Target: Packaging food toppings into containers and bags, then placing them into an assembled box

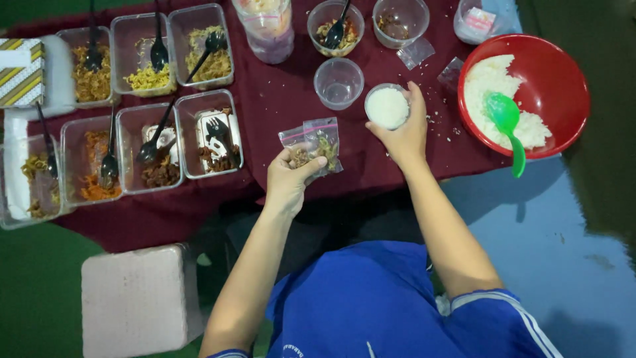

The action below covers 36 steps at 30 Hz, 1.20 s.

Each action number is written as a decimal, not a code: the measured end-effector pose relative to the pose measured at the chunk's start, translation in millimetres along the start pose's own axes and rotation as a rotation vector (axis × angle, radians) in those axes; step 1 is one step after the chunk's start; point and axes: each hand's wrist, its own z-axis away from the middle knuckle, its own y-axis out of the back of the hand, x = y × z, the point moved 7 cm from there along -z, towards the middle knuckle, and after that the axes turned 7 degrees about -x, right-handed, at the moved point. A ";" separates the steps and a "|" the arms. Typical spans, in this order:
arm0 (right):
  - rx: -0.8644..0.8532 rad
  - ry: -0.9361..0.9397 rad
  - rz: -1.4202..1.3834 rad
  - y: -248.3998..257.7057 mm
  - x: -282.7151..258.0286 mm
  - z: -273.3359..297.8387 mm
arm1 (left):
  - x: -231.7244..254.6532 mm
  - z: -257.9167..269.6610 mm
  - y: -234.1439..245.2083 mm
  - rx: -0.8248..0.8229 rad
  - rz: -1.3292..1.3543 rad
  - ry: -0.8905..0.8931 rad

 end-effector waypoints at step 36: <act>0.098 0.022 -0.643 137.2 -107.9 -35.0 | 108.9 -81.5 -153.2 -0.051 -0.218 0.246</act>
